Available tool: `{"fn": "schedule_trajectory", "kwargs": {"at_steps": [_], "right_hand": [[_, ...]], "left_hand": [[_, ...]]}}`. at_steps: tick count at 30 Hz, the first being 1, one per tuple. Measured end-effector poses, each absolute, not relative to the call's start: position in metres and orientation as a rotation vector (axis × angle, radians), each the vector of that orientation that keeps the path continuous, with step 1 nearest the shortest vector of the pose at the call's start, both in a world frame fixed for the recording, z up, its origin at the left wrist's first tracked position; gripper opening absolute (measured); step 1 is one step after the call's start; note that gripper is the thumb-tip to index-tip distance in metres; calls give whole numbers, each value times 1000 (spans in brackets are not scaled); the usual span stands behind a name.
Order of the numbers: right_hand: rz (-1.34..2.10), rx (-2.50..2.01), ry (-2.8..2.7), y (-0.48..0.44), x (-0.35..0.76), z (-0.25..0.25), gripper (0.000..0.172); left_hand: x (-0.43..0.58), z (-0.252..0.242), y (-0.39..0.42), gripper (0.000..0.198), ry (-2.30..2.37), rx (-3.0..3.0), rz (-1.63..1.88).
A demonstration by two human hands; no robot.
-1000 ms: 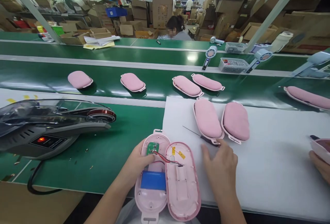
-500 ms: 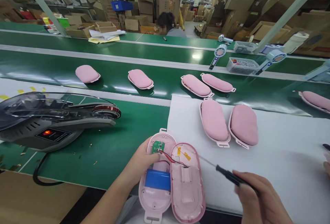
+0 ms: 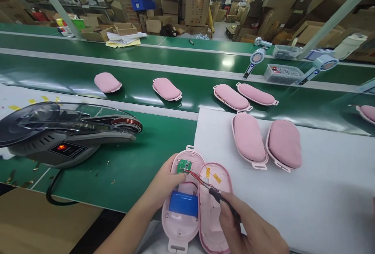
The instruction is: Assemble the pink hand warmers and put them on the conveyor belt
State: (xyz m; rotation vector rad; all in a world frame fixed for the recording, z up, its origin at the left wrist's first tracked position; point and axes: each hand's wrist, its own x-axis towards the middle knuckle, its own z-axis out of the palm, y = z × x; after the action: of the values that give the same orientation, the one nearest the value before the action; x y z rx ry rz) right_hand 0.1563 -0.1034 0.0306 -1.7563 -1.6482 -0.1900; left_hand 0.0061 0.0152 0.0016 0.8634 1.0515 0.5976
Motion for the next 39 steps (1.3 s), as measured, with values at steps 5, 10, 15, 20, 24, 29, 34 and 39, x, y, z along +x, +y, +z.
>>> {"fn": "schedule_trajectory", "kwargs": {"at_steps": [5,10,15,20,24,29,34,39], "right_hand": [[-289,-1652,-1770,-100,154,25,16],[-172,-1581,-1716,-92,160,25,21],[-173,-1553,-1640,-89,157,19,19],[-158,-1546,-1624,-87,157,15,19],[-119,-1539,-1616,-86,159,15,18],[-73,-1538,-1594,-86,159,14,15],[97,-1565,-1519,-83,162,15,13],[129,-1582,-1442,-83,165,12,14]], "left_hand": [[7,1,16,48,1047,855,598],[7,4,16,47,1062,845,592],[7,4,16,47,1060,833,596],[7,4,15,47,1071,836,589],[8,7,14,47,1072,826,595],[9,10,13,48,1074,849,597],[8,10,13,46,1108,864,579],[7,11,13,48,1111,848,561]]}}
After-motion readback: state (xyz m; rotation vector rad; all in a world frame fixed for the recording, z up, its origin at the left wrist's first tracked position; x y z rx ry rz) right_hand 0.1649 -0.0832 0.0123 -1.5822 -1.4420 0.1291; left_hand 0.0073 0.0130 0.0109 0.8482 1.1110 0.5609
